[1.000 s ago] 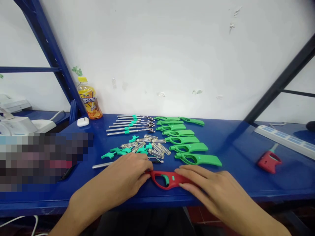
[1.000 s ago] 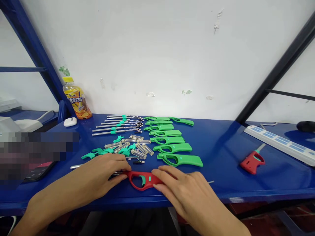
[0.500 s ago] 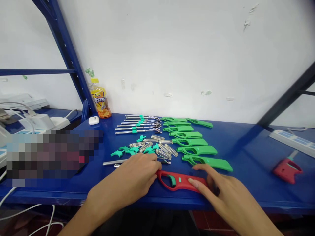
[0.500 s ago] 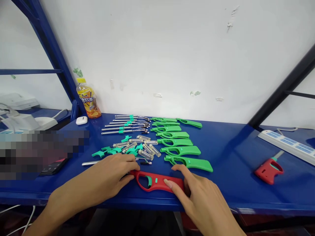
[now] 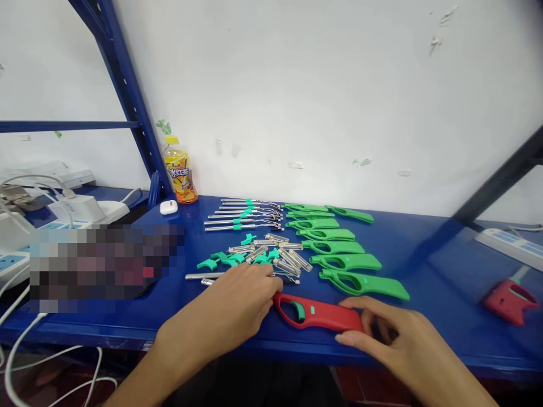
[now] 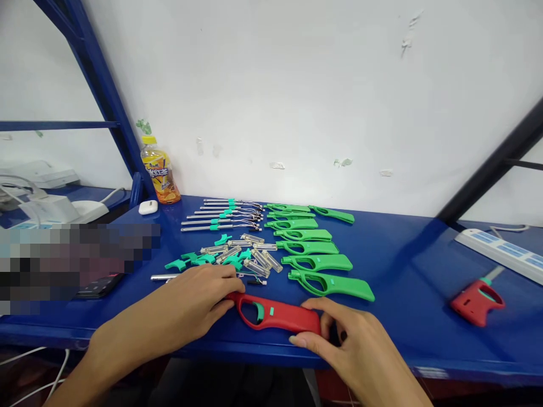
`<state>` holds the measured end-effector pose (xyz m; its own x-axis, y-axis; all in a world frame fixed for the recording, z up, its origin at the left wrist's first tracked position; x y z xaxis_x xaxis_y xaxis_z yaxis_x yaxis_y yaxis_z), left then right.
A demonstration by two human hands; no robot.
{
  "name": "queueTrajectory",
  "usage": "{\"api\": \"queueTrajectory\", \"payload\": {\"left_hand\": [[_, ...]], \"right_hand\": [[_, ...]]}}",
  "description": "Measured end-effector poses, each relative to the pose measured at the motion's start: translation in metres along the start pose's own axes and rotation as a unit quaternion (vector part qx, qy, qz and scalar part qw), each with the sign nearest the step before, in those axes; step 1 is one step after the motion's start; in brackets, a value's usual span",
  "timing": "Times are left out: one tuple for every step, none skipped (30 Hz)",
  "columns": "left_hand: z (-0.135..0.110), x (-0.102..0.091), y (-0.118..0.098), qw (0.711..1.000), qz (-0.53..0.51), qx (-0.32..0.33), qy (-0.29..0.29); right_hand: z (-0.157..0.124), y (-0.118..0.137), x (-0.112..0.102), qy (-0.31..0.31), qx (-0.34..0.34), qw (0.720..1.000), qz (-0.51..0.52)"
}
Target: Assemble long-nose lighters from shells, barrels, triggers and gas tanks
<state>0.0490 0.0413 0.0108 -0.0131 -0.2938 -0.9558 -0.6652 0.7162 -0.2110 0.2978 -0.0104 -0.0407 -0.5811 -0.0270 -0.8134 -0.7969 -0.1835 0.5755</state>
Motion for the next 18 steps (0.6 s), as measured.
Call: {"api": "queueTrajectory", "payload": {"left_hand": [[0.0, 0.0, 0.0, 1.0, -0.001, 0.0, 0.0], [-0.001, 0.0, 0.0, 1.0, -0.002, 0.002, 0.0], [-0.001, 0.0, 0.0, 1.0, -0.003, 0.003, 0.0], [-0.001, 0.001, 0.0, 1.0, -0.003, 0.004, -0.001], [-0.001, 0.002, 0.001, 1.0, -0.003, 0.005, -0.002], [0.0, 0.002, 0.001, 1.0, -0.004, 0.005, -0.005], [0.0, 0.003, 0.002, 1.0, -0.006, 0.006, -0.007], [0.001, 0.003, 0.003, 1.0, -0.007, 0.006, -0.009], [0.001, 0.004, 0.004, 1.0, -0.009, 0.005, -0.009], [0.002, 0.004, 0.004, 1.0, -0.012, 0.005, -0.005], [0.003, 0.005, 0.005, 1.0, -0.015, 0.004, -0.002], [0.003, 0.005, 0.005, 1.0, -0.017, 0.004, -0.001], [0.003, 0.005, 0.005, 1.0, -0.019, 0.004, 0.0], [0.004, 0.004, 0.005, 1.0, -0.019, 0.005, -0.001], [0.004, 0.004, 0.005, 1.0, -0.019, 0.007, -0.002], [0.004, 0.005, 0.005, 1.0, -0.018, 0.008, -0.004], [0.004, 0.005, 0.005, 1.0, -0.018, 0.007, -0.003], [0.004, 0.007, 0.006, 1.0, -0.019, 0.008, -0.003]], "right_hand": [[-0.001, -0.002, 0.001, -0.004, 0.002, 1.0, 0.007], [-0.001, -0.004, 0.002, -0.009, 0.005, 1.0, 0.012], [-0.002, -0.006, 0.003, -0.014, 0.008, 1.0, 0.015], [-0.003, -0.008, 0.005, -0.018, 0.011, 1.0, 0.017], [-0.004, -0.011, 0.006, -0.022, 0.014, 1.0, 0.017], [-0.005, -0.013, 0.008, -0.024, 0.017, 0.999, 0.015], [-0.006, -0.014, 0.008, -0.027, 0.019, 0.999, 0.014], [-0.006, -0.015, 0.009, -0.028, 0.021, 0.999, 0.013], [-0.006, -0.016, 0.009, -0.022, 0.025, 0.999, 0.012], [-0.006, -0.015, 0.009, -0.013, 0.028, 0.999, 0.013], [-0.005, -0.014, 0.009, -0.004, 0.032, 0.999, 0.015], [-0.004, -0.013, 0.009, 0.003, 0.036, 0.999, 0.019], [-0.003, -0.011, 0.008, 0.007, 0.04, 0.999, 0.024], [-0.002, -0.009, 0.007, 0.007, 0.044, 0.999, 0.028], [-0.002, -0.007, 0.006, 0.003, 0.045, 0.998, 0.032], [-0.001, -0.005, 0.005, -0.001, 0.044, 0.998, 0.033], [-0.001, -0.003, 0.004, -0.004, 0.041, 0.999, 0.032], [-0.001, -0.001, 0.004, -0.007, 0.038, 0.999, 0.028]]}}
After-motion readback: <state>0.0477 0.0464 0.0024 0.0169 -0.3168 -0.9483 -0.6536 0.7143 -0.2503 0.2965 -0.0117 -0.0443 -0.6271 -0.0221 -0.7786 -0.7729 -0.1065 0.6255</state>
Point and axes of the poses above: each hand's wrist, its own z-axis towards the middle knuckle, its own x-axis out of the palm, y = z × x, the point moved 6 cm from there along z, towards the middle knuckle, and after that the axes turned 12 degrees about y, right-handed, at the moved point
